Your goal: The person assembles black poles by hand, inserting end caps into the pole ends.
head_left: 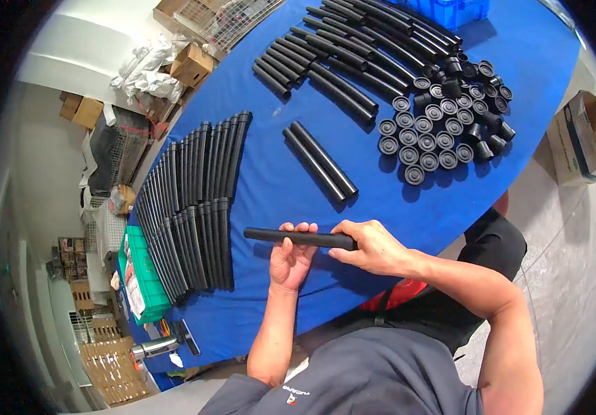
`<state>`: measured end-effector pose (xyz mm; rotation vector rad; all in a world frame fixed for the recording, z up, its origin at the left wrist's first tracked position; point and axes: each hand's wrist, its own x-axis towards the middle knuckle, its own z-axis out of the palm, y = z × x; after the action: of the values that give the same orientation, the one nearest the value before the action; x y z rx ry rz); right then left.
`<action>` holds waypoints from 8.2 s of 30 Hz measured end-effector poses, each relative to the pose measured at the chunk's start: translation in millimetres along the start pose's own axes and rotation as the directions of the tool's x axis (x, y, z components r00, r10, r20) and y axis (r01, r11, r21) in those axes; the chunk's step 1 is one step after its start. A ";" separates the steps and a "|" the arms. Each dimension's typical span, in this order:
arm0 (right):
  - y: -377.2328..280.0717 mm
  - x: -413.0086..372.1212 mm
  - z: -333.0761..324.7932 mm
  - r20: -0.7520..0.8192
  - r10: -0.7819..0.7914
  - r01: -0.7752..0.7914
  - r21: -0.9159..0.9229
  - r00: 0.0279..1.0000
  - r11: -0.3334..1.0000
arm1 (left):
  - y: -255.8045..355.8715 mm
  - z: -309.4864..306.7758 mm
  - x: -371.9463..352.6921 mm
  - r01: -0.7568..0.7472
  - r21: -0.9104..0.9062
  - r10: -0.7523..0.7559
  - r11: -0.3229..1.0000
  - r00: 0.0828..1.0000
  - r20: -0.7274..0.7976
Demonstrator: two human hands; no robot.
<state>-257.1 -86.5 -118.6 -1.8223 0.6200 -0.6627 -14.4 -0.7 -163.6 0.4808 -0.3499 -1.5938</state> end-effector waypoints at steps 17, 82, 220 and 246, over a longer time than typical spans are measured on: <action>4.6 -0.3 1.0 -0.037 -0.091 0.089 -0.048 0.995 0.995 | 1.1 -2.0 -0.1 0.039 -0.027 -0.038 0.999 0.998 0.041; 10.3 2.1 9.0 -0.029 -0.180 0.167 -0.257 0.983 0.952 | -2.8 5.5 1.5 -0.010 0.031 0.010 0.999 1.000 -0.017; 8.0 1.2 -2.8 -0.031 -0.123 0.119 -0.106 0.992 0.987 | -0.7 1.9 1.8 -0.005 0.033 0.007 0.999 0.998 -0.054; -25.8 10.5 -15.8 0.197 0.455 -0.490 0.212 0.869 0.845 | -1.9 5.1 2.4 0.024 -0.002 -0.024 1.000 1.000 0.001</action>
<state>-257.9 -95.9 -88.0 -1.3826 0.8147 -0.2601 -18.8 -3.2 -160.4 0.4843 -0.3448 -1.6176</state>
